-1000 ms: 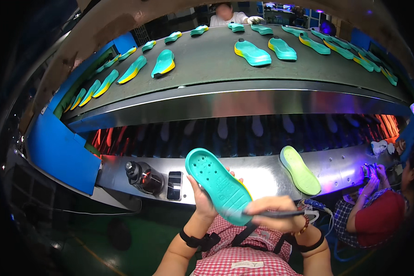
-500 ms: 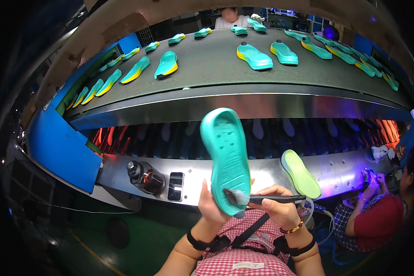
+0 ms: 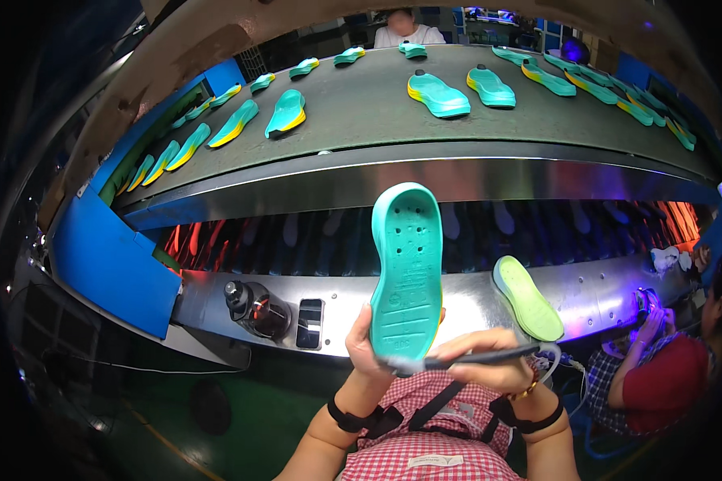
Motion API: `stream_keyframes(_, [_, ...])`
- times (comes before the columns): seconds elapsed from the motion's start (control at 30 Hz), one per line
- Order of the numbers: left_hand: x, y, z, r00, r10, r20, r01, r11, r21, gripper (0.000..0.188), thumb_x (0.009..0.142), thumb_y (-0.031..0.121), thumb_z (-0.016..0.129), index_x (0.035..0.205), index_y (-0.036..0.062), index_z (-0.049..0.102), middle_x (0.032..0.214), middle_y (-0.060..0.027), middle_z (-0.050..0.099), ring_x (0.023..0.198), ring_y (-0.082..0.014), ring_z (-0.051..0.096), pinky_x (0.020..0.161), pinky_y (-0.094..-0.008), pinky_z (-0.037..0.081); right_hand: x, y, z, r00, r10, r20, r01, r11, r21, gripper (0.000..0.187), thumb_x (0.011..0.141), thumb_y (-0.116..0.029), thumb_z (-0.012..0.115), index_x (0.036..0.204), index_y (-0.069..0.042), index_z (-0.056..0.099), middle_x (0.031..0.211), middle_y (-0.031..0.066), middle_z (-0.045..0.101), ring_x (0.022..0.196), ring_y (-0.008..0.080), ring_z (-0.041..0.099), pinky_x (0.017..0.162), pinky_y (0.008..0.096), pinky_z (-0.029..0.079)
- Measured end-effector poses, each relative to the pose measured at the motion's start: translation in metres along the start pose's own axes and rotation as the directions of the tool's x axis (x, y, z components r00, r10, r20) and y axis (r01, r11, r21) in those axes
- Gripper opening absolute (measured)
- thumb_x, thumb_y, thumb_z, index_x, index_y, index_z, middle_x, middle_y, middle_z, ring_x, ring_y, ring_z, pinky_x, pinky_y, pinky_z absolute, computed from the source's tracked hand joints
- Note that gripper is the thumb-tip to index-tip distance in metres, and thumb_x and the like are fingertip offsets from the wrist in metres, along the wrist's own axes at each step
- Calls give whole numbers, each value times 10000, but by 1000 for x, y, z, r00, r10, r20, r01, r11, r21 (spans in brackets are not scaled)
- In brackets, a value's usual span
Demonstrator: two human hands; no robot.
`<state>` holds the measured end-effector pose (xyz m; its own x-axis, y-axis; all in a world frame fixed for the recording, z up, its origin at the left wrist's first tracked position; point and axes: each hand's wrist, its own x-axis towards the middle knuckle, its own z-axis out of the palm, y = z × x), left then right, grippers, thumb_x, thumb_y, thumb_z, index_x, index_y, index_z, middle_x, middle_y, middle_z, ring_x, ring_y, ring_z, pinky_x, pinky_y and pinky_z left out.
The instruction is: Applying liquid treatment to green shoe soles with a brush in a factory.
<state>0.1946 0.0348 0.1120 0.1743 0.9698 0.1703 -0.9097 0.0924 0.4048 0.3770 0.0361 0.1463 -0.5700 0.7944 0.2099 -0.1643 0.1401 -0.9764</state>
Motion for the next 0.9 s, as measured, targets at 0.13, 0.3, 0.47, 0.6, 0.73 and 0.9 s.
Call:
stream_keyframes(0.13, [3,2,-6,989,-4,-151,26,990,141,618,872,455,315,1294,5,337,1230,-217,459,1085,-352,499,935,-485,387,8,-1,-12,977,-178,116,199,958,-208,190,741,-7,637,929,19,625,921,136,646,844,192,632,753,280,496])
stream_keyframes(0.3, [4,6,-11,986,19,-164,12,982,187,618,870,461,314,1287,7,356,1236,-216,455,1117,-356,475,960,-491,361,11,-4,-10,963,-224,147,257,926,-275,167,731,-28,648,891,12,622,890,128,648,827,212,637,744,288,497])
stream_keyframes(0.47, [15,12,-13,973,-223,61,230,962,-144,577,880,438,335,1281,28,391,1279,-205,423,1152,-363,437,969,-563,302,-7,-3,-1,917,-222,331,290,942,-170,189,730,-17,653,916,6,622,911,126,644,839,227,635,759,311,503])
stream_keyframes(0.6, [10,16,-20,898,-436,65,440,878,-189,526,899,350,364,1253,-39,398,1202,-214,493,1071,-322,521,948,-425,391,1,-8,-16,945,-148,291,237,925,-298,204,742,-31,656,944,-17,627,931,132,646,855,242,634,748,320,506])
stream_keyframes(0.73, [6,12,-22,803,-581,-134,596,781,184,441,868,253,506,1197,-38,464,1070,-147,581,925,-198,594,836,-309,469,8,-12,-27,830,-62,555,298,889,-347,212,754,-41,637,965,-38,624,944,100,646,861,238,629,741,307,506])
stream_keyframes(0.9, [5,15,-18,789,-592,-166,612,729,307,404,879,246,507,1168,-37,496,1065,-134,584,918,-170,591,817,-280,471,7,-11,-38,859,-38,510,248,903,-351,250,737,-26,626,986,-42,614,977,108,638,891,248,621,762,334,496])
